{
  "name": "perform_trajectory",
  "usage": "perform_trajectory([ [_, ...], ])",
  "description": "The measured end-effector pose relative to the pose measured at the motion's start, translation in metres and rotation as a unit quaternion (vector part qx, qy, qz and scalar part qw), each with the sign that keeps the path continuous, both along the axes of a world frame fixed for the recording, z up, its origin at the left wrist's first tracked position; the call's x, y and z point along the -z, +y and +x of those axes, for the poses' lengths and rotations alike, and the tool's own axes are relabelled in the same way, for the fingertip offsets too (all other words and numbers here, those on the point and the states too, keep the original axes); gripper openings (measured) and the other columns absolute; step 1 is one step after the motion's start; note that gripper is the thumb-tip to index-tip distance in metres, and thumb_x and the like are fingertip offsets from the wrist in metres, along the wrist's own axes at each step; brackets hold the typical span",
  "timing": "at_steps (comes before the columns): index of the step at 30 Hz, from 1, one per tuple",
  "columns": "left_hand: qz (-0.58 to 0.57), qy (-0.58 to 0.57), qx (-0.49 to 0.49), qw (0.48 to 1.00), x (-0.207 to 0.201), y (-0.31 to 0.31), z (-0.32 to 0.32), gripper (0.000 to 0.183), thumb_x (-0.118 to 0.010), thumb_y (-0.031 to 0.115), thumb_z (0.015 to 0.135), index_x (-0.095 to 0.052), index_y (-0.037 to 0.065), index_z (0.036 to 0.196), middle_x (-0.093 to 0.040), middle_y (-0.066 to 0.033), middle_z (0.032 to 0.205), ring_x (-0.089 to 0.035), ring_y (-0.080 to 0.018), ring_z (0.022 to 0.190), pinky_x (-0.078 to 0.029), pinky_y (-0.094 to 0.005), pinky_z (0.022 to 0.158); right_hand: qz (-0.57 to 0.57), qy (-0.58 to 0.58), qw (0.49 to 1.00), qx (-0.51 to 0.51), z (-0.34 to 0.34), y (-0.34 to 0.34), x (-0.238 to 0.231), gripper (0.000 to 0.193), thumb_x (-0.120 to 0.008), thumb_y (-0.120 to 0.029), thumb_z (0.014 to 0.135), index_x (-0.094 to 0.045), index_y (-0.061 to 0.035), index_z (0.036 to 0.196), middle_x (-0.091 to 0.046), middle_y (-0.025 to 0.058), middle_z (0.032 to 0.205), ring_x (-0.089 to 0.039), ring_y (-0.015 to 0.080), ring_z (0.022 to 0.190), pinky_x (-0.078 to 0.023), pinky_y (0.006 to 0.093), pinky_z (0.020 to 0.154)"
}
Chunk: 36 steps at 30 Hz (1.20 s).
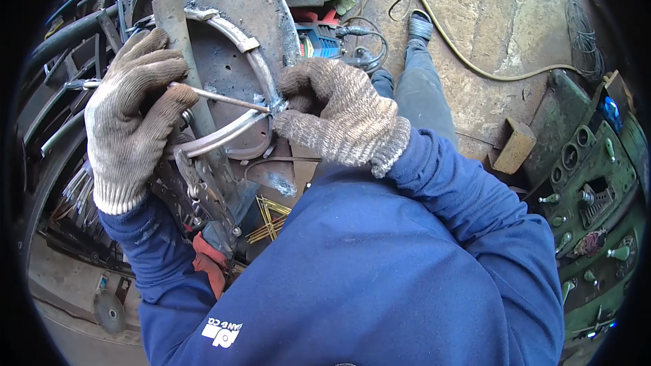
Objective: The person grinds a metal rod with an angle grinder, positions the rod against a clamped metal fixture, welds it using a welding tool, and grinds the metal assembly with the angle grinder.
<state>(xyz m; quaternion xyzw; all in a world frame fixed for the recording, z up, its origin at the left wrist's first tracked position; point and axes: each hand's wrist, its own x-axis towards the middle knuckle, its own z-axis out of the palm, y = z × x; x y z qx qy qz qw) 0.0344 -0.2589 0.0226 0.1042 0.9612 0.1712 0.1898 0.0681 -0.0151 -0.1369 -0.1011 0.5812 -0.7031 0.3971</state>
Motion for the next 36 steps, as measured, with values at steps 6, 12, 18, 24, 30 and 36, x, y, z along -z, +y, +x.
perform_trajectory([
  [6, -0.008, 0.020, -0.017, 1.000, 0.002, -0.001, 0.007, 0.029, -0.083, 0.009, 0.079, -0.075, -0.001, 0.104, -0.074, -0.0152, 0.111, -0.060, -0.0338, 0.128, -0.045, -0.0458, 0.110, 0.057, -0.019, 0.998, -0.014, 0.002, -0.001, -0.010, 0.043, -0.084, -0.022, 0.084, -0.064, -0.0053, 0.119, -0.067, 0.0043, 0.096, -0.065, 0.0120, 0.087, -0.057, 0.0289, 0.079],
  [12, -0.004, 0.016, -0.022, 1.000, 0.003, -0.004, 0.010, 0.029, -0.081, 0.012, 0.083, -0.075, 0.000, 0.109, -0.071, -0.0199, 0.120, -0.063, -0.0304, 0.123, -0.052, -0.0393, 0.099, 0.041, -0.069, 0.997, 0.021, 0.010, -0.005, -0.007, 0.043, -0.084, -0.022, 0.085, -0.063, -0.0042, 0.118, -0.069, 0.0060, 0.097, -0.066, 0.0131, 0.089, -0.058, 0.0304, 0.081],
  [18, 0.033, 0.005, -0.042, 0.999, 0.005, -0.006, 0.012, 0.028, -0.080, 0.012, 0.085, -0.074, 0.000, 0.110, -0.068, -0.0200, 0.125, -0.069, -0.0244, 0.111, -0.055, -0.0338, 0.093, 0.118, 0.035, 0.992, 0.027, 0.011, -0.010, -0.016, 0.036, -0.082, -0.016, 0.088, -0.064, -0.0032, 0.117, -0.069, 0.0049, 0.102, -0.065, 0.0100, 0.094, -0.056, 0.0291, 0.085],
  [24, 0.039, -0.016, -0.069, 0.997, 0.004, -0.004, 0.013, 0.027, -0.079, 0.012, 0.087, -0.074, 0.001, 0.111, -0.068, -0.0181, 0.125, -0.069, -0.0232, 0.110, -0.055, -0.0331, 0.092, 0.091, 0.054, 0.993, 0.059, 0.018, -0.010, -0.013, 0.031, -0.077, -0.012, 0.092, -0.064, -0.0019, 0.118, -0.070, 0.0061, 0.102, -0.066, 0.0107, 0.095, -0.056, 0.0294, 0.086],
  [30, 0.030, 0.020, -0.012, 0.999, 0.003, -0.011, 0.012, 0.023, -0.072, 0.012, 0.092, -0.074, 0.001, 0.112, -0.070, -0.0196, 0.121, -0.066, -0.0282, 0.118, -0.051, -0.0375, 0.101, 0.066, 0.027, 0.993, 0.093, 0.014, -0.011, -0.007, 0.024, -0.076, -0.020, 0.091, -0.071, -0.0020, 0.105, -0.071, 0.0087, 0.090, -0.068, 0.0170, 0.082, -0.056, 0.0337, 0.073],
  [36, 0.032, 0.028, 0.008, 0.999, 0.003, -0.013, 0.012, 0.023, -0.066, 0.011, 0.095, -0.074, 0.001, 0.114, -0.070, -0.0208, 0.121, -0.065, -0.0304, 0.121, -0.050, -0.0392, 0.103, 0.058, -0.032, 0.993, 0.097, 0.014, -0.011, -0.018, 0.023, -0.074, -0.018, 0.092, -0.070, -0.0005, 0.107, -0.070, 0.0082, 0.089, -0.068, 0.0150, 0.083, -0.057, 0.0323, 0.075],
])
